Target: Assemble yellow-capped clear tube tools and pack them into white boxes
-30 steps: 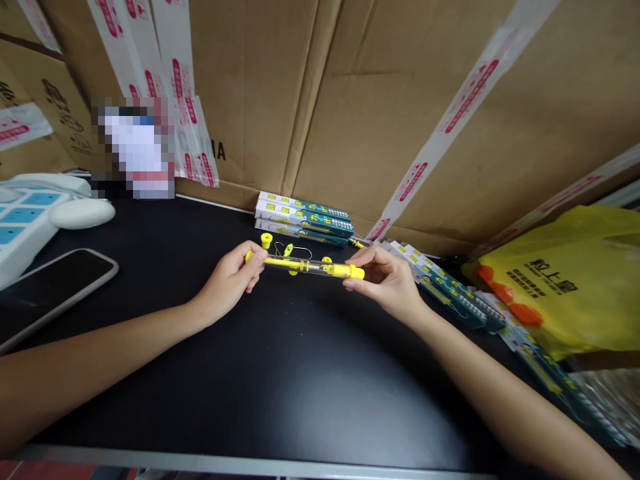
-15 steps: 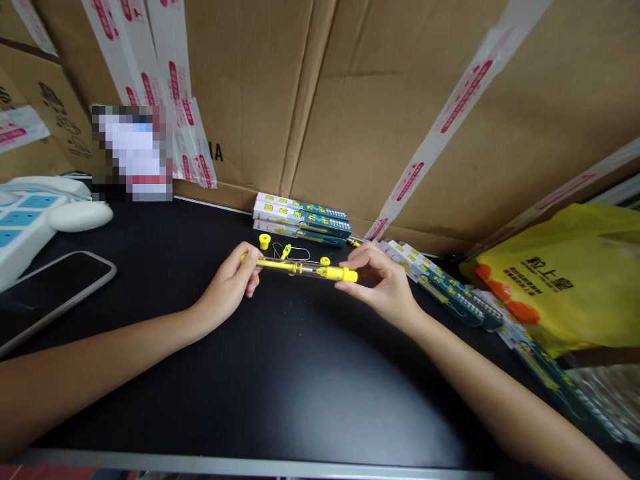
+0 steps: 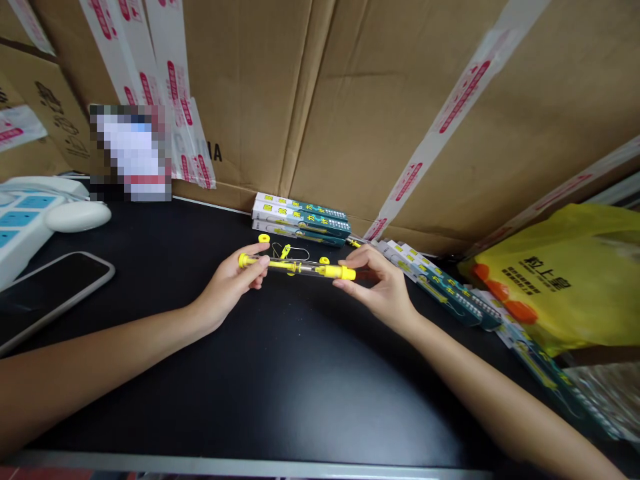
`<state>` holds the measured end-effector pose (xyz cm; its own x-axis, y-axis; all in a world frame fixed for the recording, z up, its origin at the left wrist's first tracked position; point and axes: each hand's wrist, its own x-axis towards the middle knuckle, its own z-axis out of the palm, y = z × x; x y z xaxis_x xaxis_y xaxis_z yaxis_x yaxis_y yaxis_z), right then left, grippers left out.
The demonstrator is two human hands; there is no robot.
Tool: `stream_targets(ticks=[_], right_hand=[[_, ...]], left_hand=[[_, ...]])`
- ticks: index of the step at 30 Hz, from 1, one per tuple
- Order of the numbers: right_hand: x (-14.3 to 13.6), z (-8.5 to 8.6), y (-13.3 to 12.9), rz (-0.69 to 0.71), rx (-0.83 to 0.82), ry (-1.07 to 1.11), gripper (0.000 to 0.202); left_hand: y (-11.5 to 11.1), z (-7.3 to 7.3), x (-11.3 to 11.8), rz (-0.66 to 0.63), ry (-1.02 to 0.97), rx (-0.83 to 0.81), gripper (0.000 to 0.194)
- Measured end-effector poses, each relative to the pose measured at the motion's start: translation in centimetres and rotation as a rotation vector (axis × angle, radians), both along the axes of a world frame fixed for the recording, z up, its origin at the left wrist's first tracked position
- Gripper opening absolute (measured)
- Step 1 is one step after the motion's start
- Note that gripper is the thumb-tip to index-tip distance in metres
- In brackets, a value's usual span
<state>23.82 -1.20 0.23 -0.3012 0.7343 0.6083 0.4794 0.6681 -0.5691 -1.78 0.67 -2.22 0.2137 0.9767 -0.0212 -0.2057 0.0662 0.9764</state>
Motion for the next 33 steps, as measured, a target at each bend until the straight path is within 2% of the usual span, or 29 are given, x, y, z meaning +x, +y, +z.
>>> stream_targets(ticks=[5,9,12,17,22,28,33], right_hand=[[0.1,-0.1,0.0,0.007,0.008,0.006,0.018],[0.1,-0.1,0.0,-0.017,-0.004,0.002,0.017],[0.1,-0.3,0.0,-0.014,-0.021,0.003,0.017],[0.1,-0.8,0.1,-0.004,-0.070,-0.021,0.019],[0.3,-1.3,0.2,0.045,-0.189,0.040,0.020],[0.5,-1.5,0.5,0.034,-0.262,0.195,0.024],[0.3,-0.8,0.6,-0.001,-0.229,0.277,0.025]], left_hand=[[0.3,0.2,0.0,0.025,0.195,0.110,0.057],[0.4,0.1,0.0,0.080,0.283,0.191,0.045],[0.5,0.0,-0.1,0.074,0.297,0.211,0.037],[0.6,0.2,-0.3,0.051,0.277,0.216,0.027],[0.7,0.5,-0.2,0.042,0.276,0.209,0.024],[0.8,0.5,-0.3,0.126,0.162,0.221,0.042],[1.0,0.6,-0.4,0.187,0.038,0.205,0.032]])
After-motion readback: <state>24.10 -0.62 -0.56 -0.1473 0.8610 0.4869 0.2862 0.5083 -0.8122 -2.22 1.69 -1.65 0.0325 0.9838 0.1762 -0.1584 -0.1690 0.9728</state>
